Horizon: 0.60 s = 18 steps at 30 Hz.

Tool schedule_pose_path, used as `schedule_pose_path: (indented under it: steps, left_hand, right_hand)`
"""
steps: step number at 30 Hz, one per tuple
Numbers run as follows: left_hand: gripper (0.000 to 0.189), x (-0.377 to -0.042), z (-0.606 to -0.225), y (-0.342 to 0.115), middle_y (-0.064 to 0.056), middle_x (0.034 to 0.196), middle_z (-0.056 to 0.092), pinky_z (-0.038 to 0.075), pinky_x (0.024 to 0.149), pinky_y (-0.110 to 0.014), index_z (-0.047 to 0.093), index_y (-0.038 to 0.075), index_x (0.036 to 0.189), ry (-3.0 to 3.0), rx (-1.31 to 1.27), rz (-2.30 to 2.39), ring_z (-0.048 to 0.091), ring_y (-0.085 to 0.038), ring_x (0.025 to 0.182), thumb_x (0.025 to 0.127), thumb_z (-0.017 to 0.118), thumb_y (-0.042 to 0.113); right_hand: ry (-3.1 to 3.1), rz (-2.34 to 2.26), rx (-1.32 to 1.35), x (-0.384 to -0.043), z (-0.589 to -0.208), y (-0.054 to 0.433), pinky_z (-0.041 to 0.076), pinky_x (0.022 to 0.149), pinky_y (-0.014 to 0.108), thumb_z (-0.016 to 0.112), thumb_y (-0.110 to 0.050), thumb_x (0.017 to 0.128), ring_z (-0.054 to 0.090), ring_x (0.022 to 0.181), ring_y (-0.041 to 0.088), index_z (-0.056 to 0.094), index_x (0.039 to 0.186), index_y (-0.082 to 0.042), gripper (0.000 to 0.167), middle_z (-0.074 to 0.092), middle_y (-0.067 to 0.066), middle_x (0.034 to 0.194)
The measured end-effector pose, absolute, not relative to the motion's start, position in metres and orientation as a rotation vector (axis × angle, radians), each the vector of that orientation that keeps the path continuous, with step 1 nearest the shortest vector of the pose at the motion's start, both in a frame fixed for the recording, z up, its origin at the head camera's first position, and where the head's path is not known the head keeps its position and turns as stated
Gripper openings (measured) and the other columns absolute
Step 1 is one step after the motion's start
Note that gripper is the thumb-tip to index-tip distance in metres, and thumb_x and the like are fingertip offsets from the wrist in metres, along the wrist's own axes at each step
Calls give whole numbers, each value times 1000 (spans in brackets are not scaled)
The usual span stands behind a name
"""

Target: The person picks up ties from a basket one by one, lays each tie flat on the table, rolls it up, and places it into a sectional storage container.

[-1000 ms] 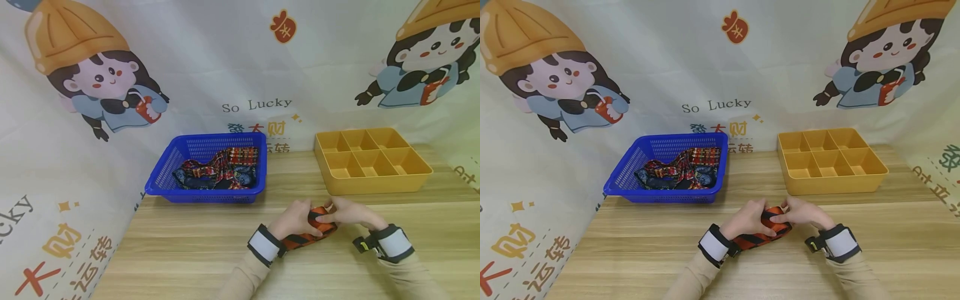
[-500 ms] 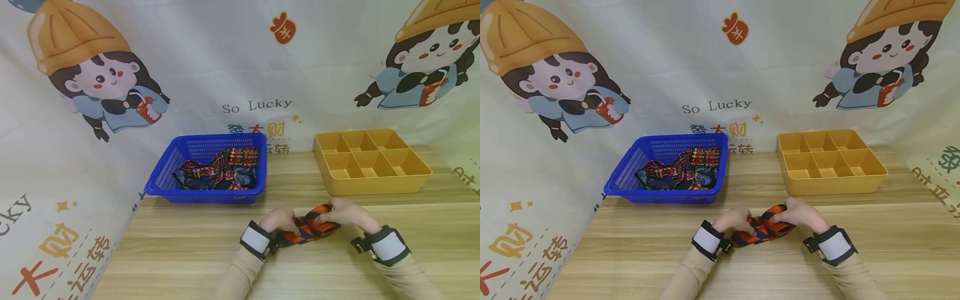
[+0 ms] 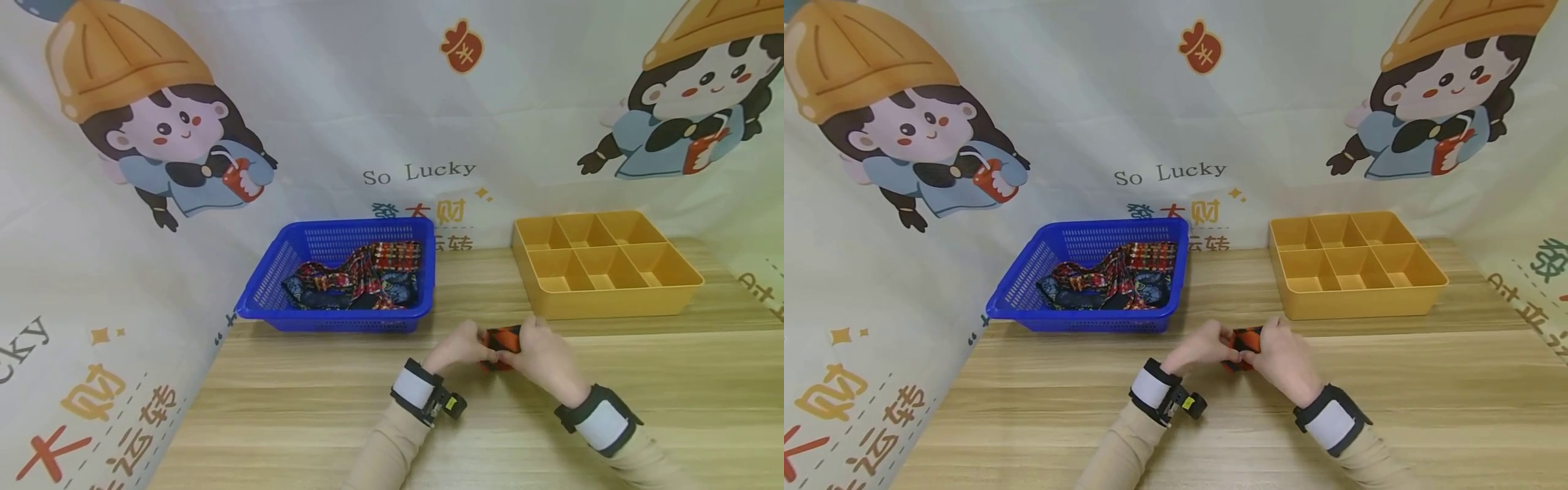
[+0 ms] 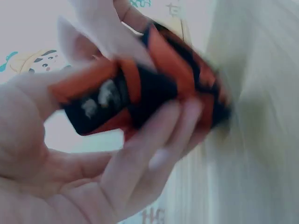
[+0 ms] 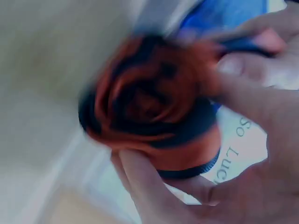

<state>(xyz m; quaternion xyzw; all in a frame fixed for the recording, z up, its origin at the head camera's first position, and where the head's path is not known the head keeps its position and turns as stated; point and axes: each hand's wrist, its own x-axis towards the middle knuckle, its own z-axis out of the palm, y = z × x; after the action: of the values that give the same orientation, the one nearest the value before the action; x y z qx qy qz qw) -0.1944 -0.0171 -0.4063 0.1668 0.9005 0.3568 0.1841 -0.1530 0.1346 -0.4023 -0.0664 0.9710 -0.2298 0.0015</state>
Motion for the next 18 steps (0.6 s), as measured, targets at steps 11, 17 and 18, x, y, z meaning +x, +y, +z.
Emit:
schedule_pose_path:
  steps: [11, 17, 18]
  left_hand:
    - [83, -208, -431, -20, -11, 117, 67, 49, 88, -27, 53, 6, 123, 2890, 704, 884, 63, -26, 106, 55, 92, 29]
    - [81, -210, -427, -22, -4, 123, 64, 41, 100, -31, 55, 13, 128, 2848, 753, 766, 56, -21, 114, 57, 91, 25]
    - [82, -209, -427, -22, -3, 124, 64, 40, 102, -33, 54, 13, 129, 2848, 760, 748, 55, -21, 115, 57, 91, 25]
  right_hand:
    - [3102, -965, -496, -161, -419, 135, 41, 56, 29, 79, 0, 67, 51, 66, 18, 53, 77, 0, 28, 55, 8, 72]
    - [3299, -746, -643, -167, -422, 139, 53, 73, 48, 92, -14, 55, 61, 92, 37, 50, 114, 6, 75, 58, 21, 104]
    - [3280, -733, -708, -169, -422, 140, 52, 78, 50, 91, -15, 55, 60, 98, 39, 48, 120, 5, 80, 57, 23, 111]
